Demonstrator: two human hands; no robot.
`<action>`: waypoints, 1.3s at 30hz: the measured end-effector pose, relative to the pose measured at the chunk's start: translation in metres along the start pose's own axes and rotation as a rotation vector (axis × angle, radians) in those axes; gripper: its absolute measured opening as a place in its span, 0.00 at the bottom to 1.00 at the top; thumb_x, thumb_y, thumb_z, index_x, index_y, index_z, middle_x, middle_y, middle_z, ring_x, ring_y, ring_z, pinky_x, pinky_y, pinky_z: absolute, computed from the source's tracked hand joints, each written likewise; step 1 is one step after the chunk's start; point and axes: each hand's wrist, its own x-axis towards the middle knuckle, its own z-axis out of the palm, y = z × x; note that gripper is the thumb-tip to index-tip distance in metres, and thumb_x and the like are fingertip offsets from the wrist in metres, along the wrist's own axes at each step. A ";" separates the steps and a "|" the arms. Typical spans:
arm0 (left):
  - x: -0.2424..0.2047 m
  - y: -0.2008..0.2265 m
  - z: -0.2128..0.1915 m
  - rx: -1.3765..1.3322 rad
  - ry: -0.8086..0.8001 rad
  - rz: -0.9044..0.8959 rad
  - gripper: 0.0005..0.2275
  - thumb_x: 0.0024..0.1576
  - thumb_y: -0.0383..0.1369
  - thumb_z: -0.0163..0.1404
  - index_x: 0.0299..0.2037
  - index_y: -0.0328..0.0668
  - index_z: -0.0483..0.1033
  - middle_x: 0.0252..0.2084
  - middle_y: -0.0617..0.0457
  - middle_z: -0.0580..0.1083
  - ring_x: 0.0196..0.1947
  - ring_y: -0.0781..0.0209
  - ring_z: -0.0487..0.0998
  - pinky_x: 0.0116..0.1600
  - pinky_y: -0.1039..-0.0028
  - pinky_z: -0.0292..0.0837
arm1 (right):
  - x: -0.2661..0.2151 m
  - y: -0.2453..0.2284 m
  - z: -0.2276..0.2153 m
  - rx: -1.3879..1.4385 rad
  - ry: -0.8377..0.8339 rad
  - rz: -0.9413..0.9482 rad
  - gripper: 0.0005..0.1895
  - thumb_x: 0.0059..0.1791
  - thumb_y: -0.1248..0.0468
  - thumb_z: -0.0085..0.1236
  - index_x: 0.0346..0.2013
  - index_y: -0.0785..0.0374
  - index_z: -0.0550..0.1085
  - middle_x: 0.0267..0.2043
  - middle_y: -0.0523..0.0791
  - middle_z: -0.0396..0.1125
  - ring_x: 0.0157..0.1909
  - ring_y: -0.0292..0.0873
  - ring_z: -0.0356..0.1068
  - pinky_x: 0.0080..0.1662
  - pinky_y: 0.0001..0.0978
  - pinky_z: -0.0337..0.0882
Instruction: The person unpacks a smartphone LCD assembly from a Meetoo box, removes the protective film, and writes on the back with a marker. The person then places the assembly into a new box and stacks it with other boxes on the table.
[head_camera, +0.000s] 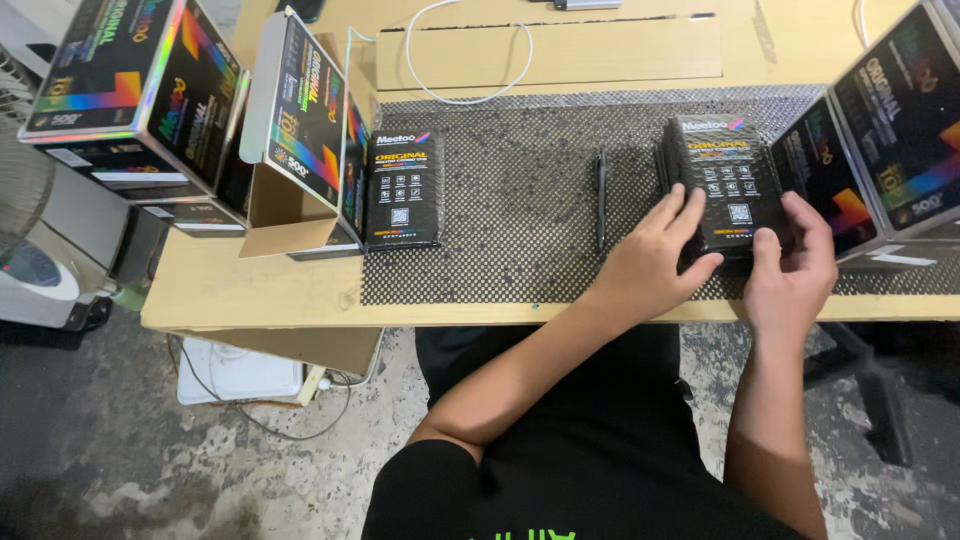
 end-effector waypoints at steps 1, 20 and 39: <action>0.001 0.001 -0.001 -0.002 -0.004 0.001 0.34 0.58 0.43 0.50 0.73 0.35 0.55 0.74 0.27 0.58 0.75 0.36 0.60 0.77 0.57 0.57 | 0.002 -0.004 -0.001 -0.002 0.002 0.002 0.19 0.56 0.77 0.48 0.63 0.77 0.67 0.65 0.60 0.64 0.66 0.55 0.64 0.67 0.43 0.64; 0.000 -0.004 0.003 -0.114 -0.144 -0.073 0.45 0.51 0.45 0.55 0.75 0.30 0.44 0.77 0.28 0.49 0.79 0.36 0.47 0.79 0.58 0.46 | 0.005 0.021 -0.007 0.115 -0.013 0.208 0.17 0.57 0.74 0.50 0.62 0.68 0.70 0.60 0.53 0.69 0.60 0.43 0.68 0.62 0.30 0.68; -0.001 0.004 -0.005 -0.162 -0.162 -0.111 0.44 0.51 0.41 0.54 0.75 0.31 0.43 0.77 0.26 0.47 0.78 0.39 0.50 0.76 0.60 0.53 | 0.007 0.005 -0.007 0.083 -0.022 0.243 0.18 0.57 0.72 0.47 0.62 0.67 0.69 0.63 0.53 0.67 0.63 0.44 0.66 0.63 0.32 0.66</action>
